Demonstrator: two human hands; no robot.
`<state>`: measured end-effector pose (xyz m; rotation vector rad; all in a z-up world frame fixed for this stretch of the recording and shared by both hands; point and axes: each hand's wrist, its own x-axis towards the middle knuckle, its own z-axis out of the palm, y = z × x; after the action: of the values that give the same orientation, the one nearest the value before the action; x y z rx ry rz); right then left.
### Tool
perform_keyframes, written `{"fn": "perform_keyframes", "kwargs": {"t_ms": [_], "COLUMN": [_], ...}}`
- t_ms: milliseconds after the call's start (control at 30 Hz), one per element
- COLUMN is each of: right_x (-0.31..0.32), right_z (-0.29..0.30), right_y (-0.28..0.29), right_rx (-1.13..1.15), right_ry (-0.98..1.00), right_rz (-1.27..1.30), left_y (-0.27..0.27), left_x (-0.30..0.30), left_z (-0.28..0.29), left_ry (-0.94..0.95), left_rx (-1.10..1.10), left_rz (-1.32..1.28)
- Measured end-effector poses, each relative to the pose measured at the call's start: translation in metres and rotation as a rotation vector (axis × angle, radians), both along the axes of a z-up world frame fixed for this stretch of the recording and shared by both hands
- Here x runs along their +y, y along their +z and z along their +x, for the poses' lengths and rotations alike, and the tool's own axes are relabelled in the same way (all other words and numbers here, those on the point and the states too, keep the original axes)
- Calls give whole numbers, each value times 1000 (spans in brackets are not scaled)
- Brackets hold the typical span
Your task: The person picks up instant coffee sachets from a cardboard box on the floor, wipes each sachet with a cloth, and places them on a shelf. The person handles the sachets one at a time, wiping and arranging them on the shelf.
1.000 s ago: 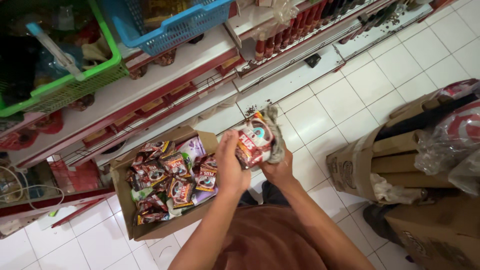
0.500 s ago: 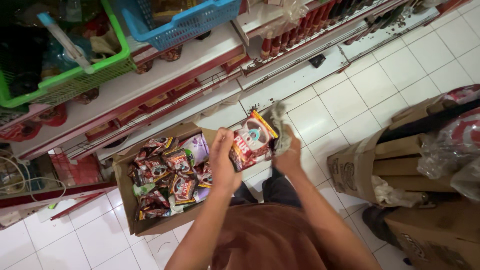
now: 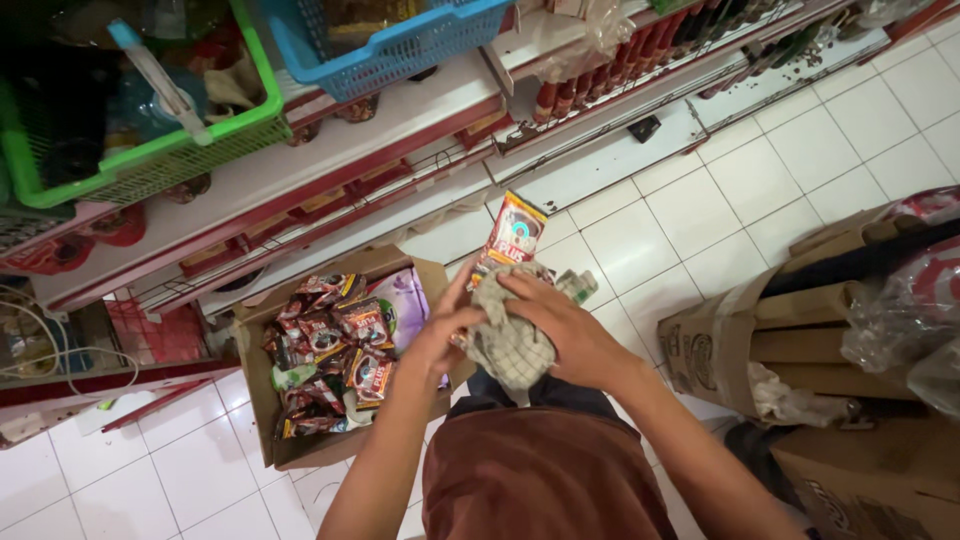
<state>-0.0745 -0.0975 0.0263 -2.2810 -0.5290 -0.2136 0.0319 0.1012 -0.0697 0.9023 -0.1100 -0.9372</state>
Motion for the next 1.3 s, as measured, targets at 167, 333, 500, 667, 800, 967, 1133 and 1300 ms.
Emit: {"fn": "perform_keyframes", "kwargs": {"t_ms": [167,333,500,667,800,967,1133,1300], "right_x": [-19,-57,-65,-26,-21,-40,-28,-23], "right_z": [-14,-28,-22,-26,-19,-12,-4,-16], "right_y": [9,-15,-42,-44,-47,-47,-56,-105], "right_rx": [211,245,359,2,190,168,131,522], "right_ry": [59,38,-703,-255,-239,-262,-154,-135], "right_rz": [-47,295,727,188,499,399,630,738], "left_y": [-1,-5,-7,-10,-12,-31,-63,-45], "left_x": [-4,-3,-13,-27,-21,-14,-18,-3], "left_z": [-13,-28,-29,-22,-21,-22,-29,-27], "left_ry": [-82,-174,-174,-62,-35,10,53,139], "left_rx": [95,115,55,47,7,82,-262,-191], "left_rz": [-187,-268,-171,-139,-149,-47,99,-176]}}
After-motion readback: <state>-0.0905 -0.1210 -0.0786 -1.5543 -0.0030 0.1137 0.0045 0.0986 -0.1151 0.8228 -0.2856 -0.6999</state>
